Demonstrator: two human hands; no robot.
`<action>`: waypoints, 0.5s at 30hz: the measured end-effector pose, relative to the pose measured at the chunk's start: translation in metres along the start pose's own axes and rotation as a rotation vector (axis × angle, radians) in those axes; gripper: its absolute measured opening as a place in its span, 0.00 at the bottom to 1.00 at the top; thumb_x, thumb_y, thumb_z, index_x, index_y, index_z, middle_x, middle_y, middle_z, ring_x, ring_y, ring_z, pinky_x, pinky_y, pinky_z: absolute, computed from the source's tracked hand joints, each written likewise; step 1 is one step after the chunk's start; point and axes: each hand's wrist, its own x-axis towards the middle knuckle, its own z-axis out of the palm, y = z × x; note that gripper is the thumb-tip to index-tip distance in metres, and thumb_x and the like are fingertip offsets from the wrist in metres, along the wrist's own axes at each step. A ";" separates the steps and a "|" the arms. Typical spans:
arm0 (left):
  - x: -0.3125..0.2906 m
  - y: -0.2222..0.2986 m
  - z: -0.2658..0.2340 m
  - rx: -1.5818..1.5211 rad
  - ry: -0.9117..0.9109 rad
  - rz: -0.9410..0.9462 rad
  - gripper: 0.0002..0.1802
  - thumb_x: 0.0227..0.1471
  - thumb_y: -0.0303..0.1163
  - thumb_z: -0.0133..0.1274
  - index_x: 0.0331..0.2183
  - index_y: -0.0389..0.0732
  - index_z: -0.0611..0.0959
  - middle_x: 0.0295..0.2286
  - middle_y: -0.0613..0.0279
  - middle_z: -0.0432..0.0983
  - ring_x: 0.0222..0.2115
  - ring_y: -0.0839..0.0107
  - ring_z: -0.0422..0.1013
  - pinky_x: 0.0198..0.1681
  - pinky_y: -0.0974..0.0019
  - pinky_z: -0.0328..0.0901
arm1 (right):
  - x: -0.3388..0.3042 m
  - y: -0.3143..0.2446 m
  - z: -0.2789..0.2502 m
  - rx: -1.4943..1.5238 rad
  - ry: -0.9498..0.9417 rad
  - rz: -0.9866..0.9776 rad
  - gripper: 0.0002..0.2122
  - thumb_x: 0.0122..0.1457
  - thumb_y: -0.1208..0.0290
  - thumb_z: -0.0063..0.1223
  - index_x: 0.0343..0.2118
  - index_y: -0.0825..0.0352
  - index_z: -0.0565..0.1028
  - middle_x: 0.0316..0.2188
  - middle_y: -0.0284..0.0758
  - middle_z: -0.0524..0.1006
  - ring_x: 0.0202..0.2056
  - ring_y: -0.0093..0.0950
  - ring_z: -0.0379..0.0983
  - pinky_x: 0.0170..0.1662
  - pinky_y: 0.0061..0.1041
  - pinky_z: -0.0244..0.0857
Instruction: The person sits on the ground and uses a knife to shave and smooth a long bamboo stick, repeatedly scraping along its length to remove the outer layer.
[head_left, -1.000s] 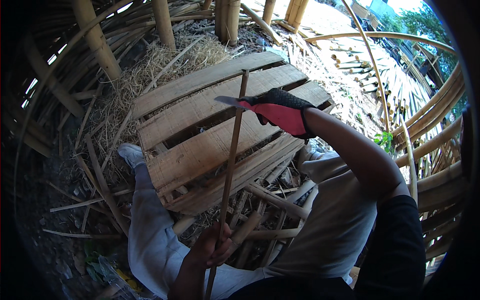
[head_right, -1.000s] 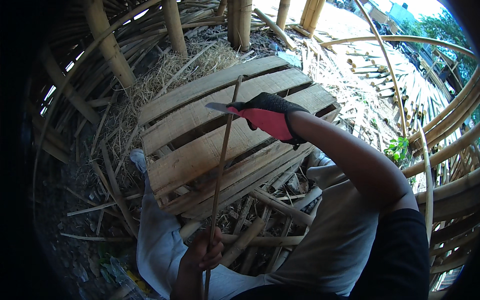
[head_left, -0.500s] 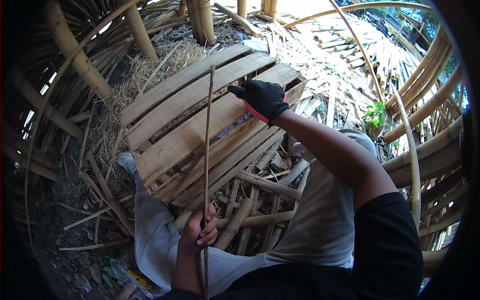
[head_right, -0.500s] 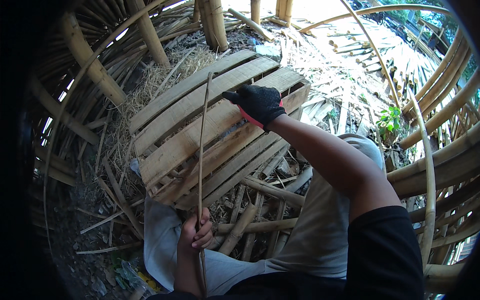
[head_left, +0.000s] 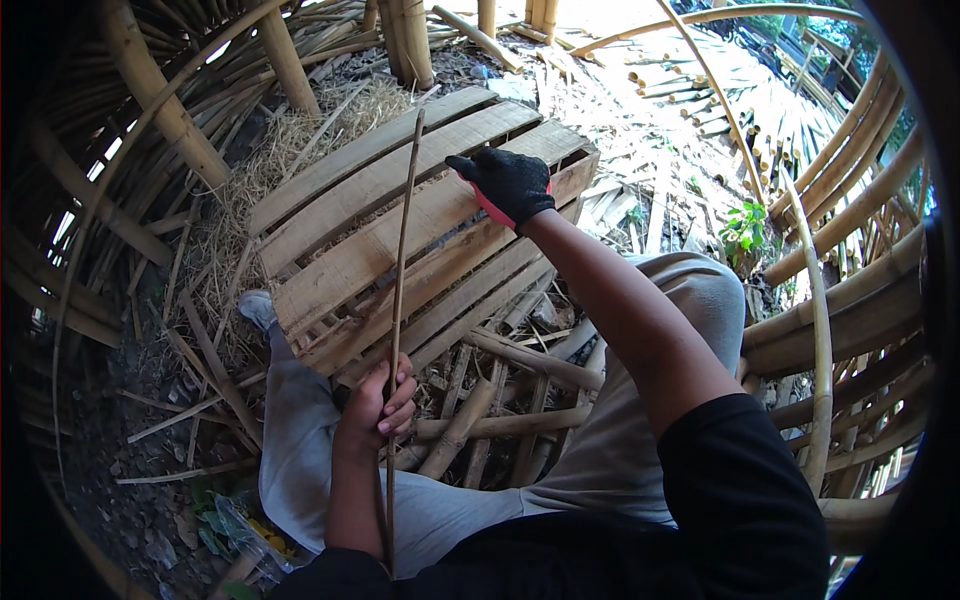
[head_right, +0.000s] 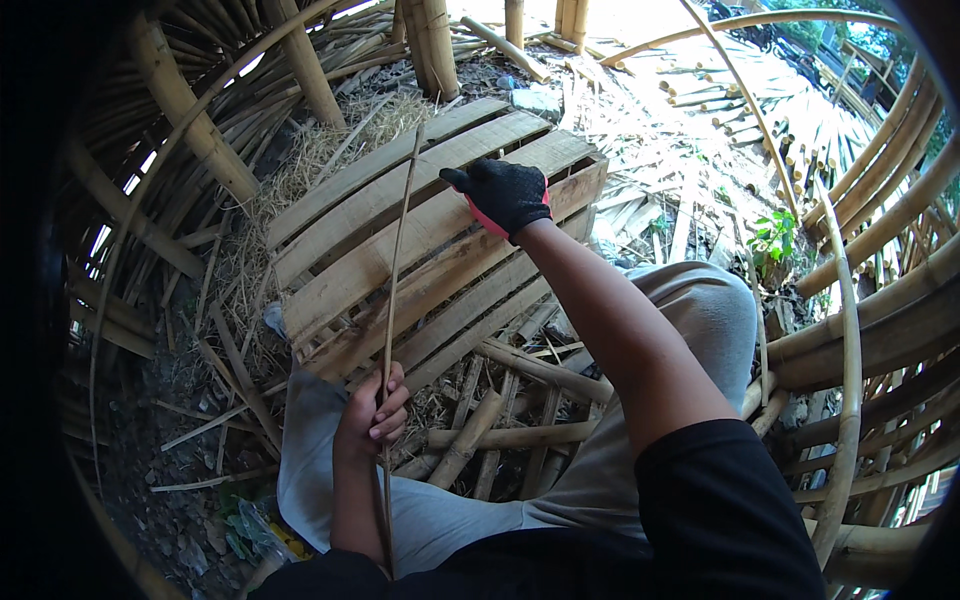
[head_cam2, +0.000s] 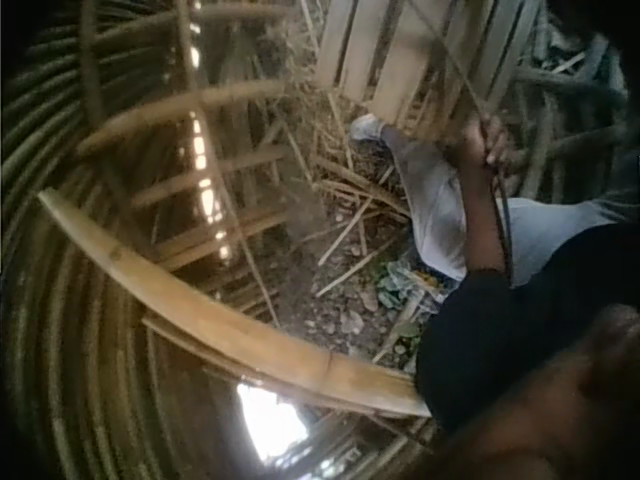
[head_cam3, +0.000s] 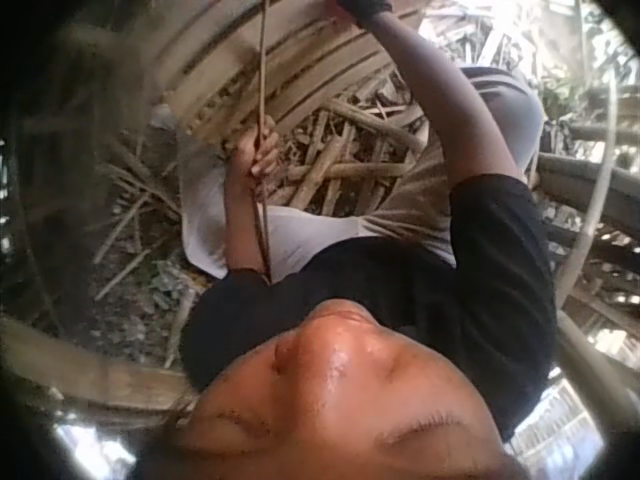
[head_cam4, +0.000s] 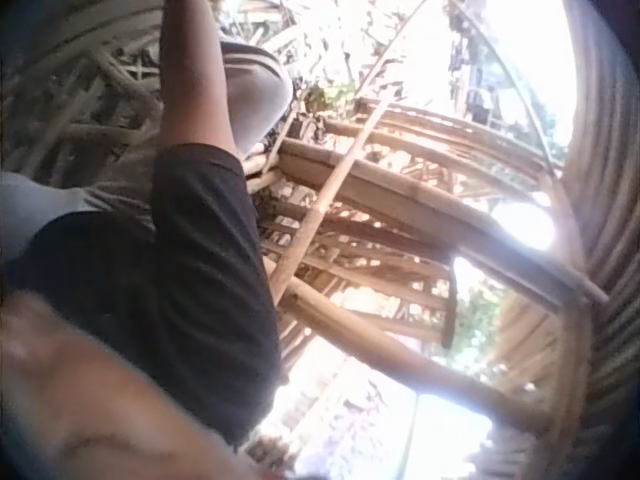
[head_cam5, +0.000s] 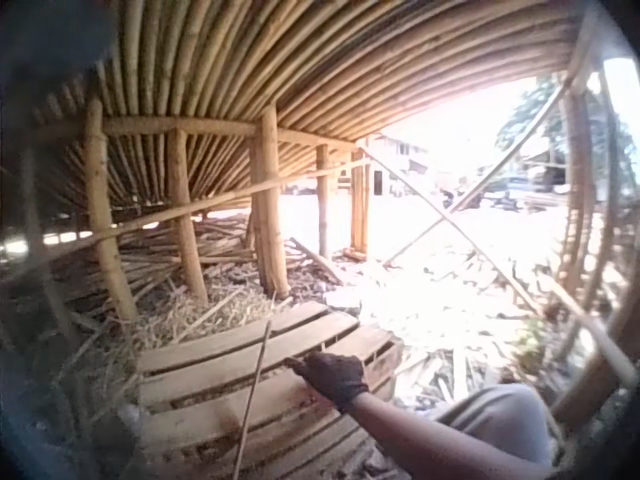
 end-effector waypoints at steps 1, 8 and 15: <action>0.002 0.001 -0.003 0.006 -0.016 -0.005 0.20 0.70 0.49 0.30 0.32 0.46 0.65 0.11 0.73 0.54 0.04 0.82 0.51 0.06 0.75 0.46 | -0.001 -0.002 -0.003 -0.010 -0.007 -0.003 0.27 0.61 0.36 0.41 0.36 0.55 0.84 0.32 0.40 0.82 0.36 0.42 0.80 0.41 0.39 0.71; 0.017 0.014 0.005 0.073 -0.013 -0.016 0.21 0.69 0.52 0.34 0.33 0.46 0.66 0.12 0.72 0.54 0.05 0.82 0.51 0.07 0.75 0.47 | 0.006 0.003 -0.001 0.025 -0.047 0.107 0.27 0.61 0.35 0.39 0.39 0.52 0.84 0.36 0.39 0.83 0.40 0.41 0.79 0.45 0.38 0.70; 0.039 0.050 0.014 0.117 -0.004 -0.039 0.20 0.69 0.53 0.36 0.32 0.48 0.68 0.13 0.76 0.54 0.07 0.85 0.50 0.10 0.77 0.47 | 0.009 -0.001 -0.004 -0.046 -0.056 0.078 0.28 0.62 0.36 0.37 0.42 0.53 0.83 0.39 0.38 0.82 0.43 0.40 0.78 0.48 0.38 0.69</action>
